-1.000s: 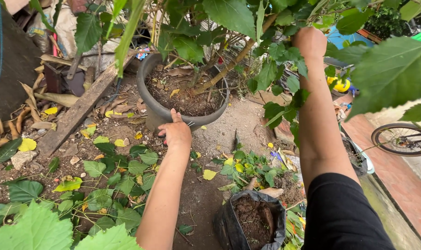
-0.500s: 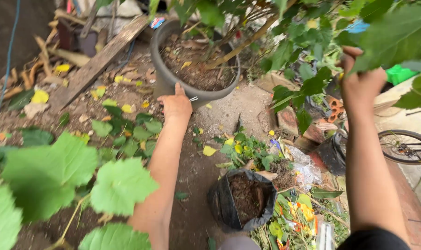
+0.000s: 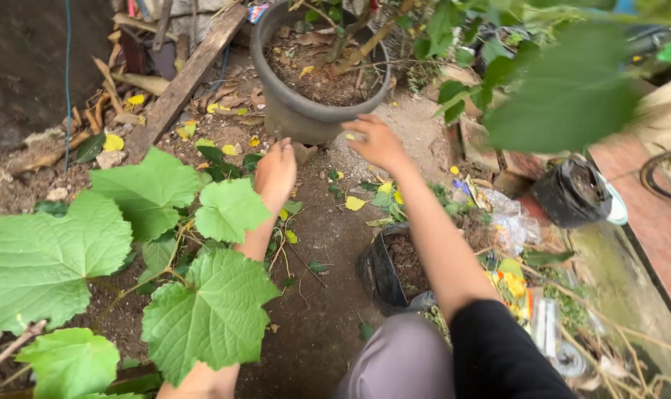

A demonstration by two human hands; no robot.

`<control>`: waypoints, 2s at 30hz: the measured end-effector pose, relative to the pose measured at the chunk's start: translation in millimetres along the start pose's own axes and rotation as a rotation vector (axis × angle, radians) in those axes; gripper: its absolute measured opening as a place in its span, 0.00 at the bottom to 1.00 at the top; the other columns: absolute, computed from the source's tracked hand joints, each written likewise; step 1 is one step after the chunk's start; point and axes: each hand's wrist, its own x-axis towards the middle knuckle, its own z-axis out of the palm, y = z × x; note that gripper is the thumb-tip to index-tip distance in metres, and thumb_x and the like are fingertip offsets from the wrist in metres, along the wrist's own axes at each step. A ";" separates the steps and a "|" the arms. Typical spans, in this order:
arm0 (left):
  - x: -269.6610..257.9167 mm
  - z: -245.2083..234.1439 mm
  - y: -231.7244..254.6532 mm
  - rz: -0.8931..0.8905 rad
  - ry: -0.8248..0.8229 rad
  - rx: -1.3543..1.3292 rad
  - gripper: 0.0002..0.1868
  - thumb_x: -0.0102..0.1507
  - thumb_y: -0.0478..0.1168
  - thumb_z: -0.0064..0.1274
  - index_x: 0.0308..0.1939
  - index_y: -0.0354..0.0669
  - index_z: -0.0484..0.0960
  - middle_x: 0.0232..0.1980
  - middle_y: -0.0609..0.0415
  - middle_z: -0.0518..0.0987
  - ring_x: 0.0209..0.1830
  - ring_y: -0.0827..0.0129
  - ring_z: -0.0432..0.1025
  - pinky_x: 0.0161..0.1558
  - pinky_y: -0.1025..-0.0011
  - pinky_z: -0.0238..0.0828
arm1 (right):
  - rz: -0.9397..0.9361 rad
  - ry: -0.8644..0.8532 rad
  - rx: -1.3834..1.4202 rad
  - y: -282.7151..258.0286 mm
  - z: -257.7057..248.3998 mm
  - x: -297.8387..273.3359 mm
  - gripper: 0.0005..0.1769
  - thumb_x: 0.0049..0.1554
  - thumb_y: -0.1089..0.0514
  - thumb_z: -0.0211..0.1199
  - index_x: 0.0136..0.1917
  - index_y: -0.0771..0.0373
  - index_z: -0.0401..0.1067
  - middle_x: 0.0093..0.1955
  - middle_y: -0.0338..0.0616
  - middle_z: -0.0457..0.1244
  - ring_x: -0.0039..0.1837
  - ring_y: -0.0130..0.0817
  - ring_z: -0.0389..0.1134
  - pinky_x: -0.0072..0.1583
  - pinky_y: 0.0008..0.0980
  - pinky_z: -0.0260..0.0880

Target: Pruning and maintaining mulberry and grape plants in pots in an outdoor garden.

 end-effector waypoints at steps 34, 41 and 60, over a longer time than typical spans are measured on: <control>45.2 -22.5 4.0 -0.072 -0.044 -1.335 0.27 0.72 0.47 0.39 0.75 0.48 0.67 0.62 0.54 0.80 0.43 0.76 0.70 0.46 0.73 0.69 | 0.080 0.205 0.434 -24.0 48.1 29.3 0.22 0.59 0.55 0.67 0.66 0.58 0.74 0.67 0.43 0.66 0.53 0.32 0.74 0.55 0.31 0.77; 32.1 -19.9 8.6 -0.125 -0.069 -1.208 0.27 0.72 0.50 0.41 0.74 0.49 0.70 0.55 0.60 0.83 0.39 0.79 0.68 0.42 0.77 0.64 | 0.157 0.516 -0.501 92.6 -10.9 53.2 0.38 0.56 0.68 0.53 0.80 0.66 0.54 0.83 0.61 0.45 0.58 0.49 0.71 0.54 0.40 0.76; 24.2 -40.8 34.9 -0.204 -0.130 -1.172 0.26 0.72 0.49 0.36 0.74 0.54 0.69 0.60 0.61 0.82 0.46 0.80 0.71 0.54 0.74 0.68 | 0.344 0.214 -0.556 177.2 -20.6 145.3 0.47 0.47 0.71 0.52 0.80 0.63 0.48 0.78 0.69 0.44 0.78 0.60 0.46 0.74 0.53 0.46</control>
